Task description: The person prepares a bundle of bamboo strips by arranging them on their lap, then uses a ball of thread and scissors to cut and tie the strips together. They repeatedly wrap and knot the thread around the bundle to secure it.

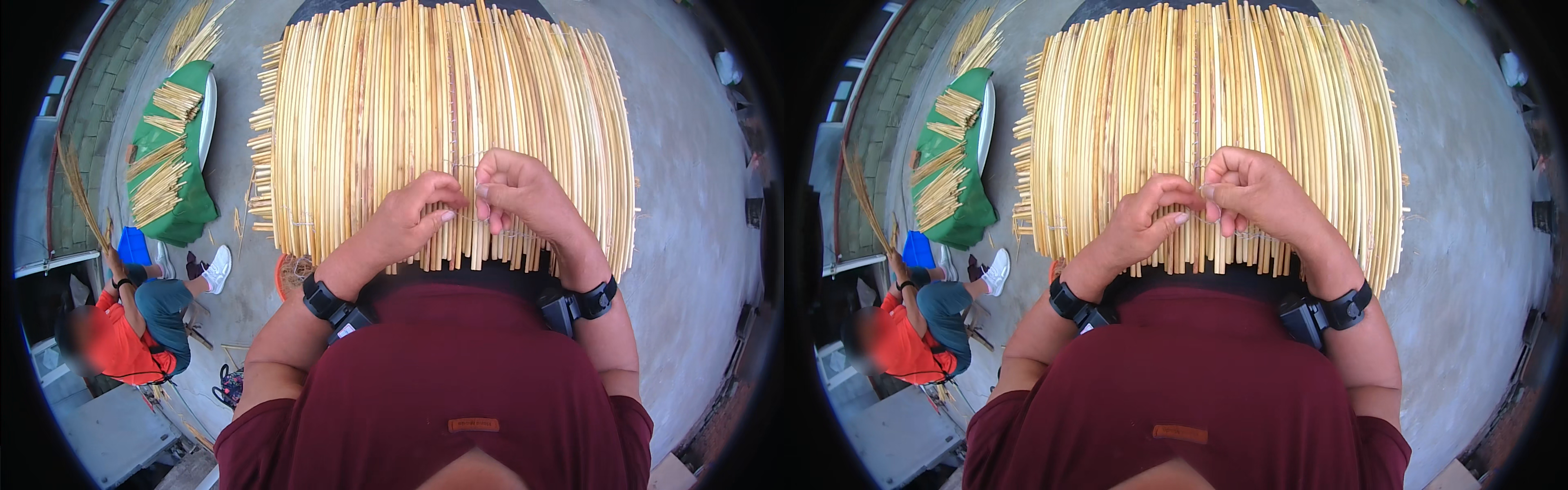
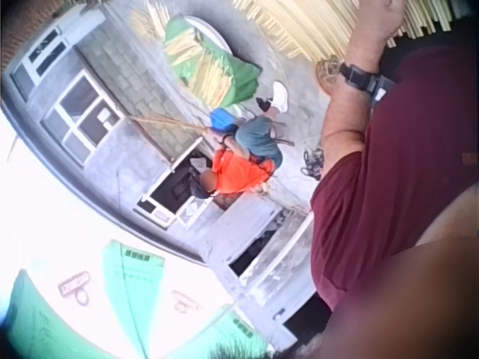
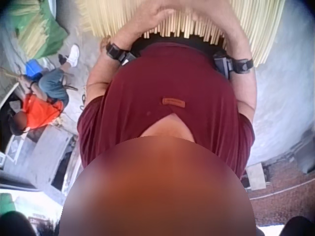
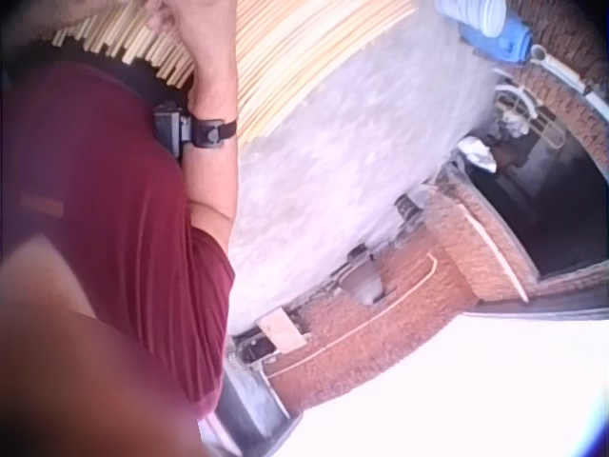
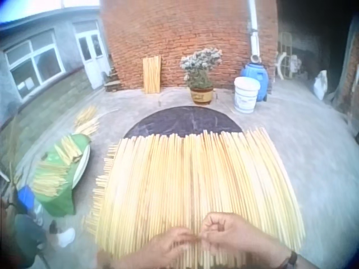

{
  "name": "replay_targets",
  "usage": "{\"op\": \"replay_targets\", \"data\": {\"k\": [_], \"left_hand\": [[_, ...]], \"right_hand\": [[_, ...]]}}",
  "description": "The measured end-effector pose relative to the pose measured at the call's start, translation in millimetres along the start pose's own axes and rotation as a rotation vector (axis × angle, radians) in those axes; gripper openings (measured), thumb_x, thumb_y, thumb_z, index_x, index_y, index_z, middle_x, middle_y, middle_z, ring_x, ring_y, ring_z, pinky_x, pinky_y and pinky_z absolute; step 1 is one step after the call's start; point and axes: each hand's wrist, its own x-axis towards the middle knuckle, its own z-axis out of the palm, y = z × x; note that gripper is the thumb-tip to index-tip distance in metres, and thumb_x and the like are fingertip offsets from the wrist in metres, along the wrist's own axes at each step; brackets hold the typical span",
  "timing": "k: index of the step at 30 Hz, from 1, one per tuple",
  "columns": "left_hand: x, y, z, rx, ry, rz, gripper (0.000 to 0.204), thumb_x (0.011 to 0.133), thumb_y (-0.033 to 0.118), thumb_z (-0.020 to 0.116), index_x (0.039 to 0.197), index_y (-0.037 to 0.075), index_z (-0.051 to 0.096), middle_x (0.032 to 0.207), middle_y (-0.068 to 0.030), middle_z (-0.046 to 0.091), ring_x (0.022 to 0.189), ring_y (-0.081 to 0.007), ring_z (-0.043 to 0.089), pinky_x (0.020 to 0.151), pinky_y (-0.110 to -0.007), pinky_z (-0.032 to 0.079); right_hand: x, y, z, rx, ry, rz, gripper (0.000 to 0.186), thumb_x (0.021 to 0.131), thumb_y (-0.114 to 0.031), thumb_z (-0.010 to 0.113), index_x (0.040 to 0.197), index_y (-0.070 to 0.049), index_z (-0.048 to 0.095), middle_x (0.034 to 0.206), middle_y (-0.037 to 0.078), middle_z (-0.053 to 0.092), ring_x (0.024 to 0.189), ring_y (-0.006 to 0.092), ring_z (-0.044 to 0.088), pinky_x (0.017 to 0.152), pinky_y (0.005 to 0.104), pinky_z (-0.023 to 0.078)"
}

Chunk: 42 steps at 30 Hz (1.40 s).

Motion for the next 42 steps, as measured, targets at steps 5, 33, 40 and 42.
{"op": "replay_targets", "data": {"k": [5,33,40,42], "left_hand": [[15,10,-2,-0.159,0.165,-0.145,0.045,0.084,-0.003,0.064,0.125,-0.001,0.045,0.118,-0.0142,0.054,0.095,-0.0178,0.065,0.088,-0.031,0.053],[31,4,18,-0.157,0.431,-0.103,0.001,0.088,0.001,0.064,0.087,0.002,0.064,0.092,-0.0005,0.057,0.082,-0.0065,0.054,0.074,-0.022,0.045],[29,9,21,-0.202,0.448,-0.178,0.001,0.088,0.003,0.065,0.087,0.002,0.065,0.086,0.0004,0.060,0.080,-0.0055,0.055,0.073,-0.021,0.045],[29,10,22,-0.202,0.477,-0.223,0.003,0.088,0.004,0.065,0.087,0.002,0.066,0.084,0.0007,0.061,0.079,-0.0051,0.055,0.072,-0.021,0.045]], "right_hand": [[26,9,7,-0.104,0.129,0.061,0.009,0.088,-0.006,0.059,0.082,-0.007,0.054,0.060,-0.004,0.051,0.048,0.0026,0.044,0.043,0.0191,0.035],[13,28,4,0.155,0.178,-0.106,0.023,0.091,-0.007,0.060,0.113,-0.005,0.066,0.066,-0.003,0.054,0.051,0.0033,0.045,0.047,0.0169,0.038],[11,26,12,-0.061,0.179,-0.149,0.037,0.089,-0.005,0.062,0.125,-0.009,0.056,0.065,0.000,0.056,0.056,0.0051,0.052,0.051,0.0202,0.043],[11,27,15,-0.208,0.200,-0.177,0.038,0.088,-0.006,0.063,0.125,-0.009,0.055,0.065,0.002,0.057,0.057,0.0076,0.054,0.053,0.0229,0.046]]}}
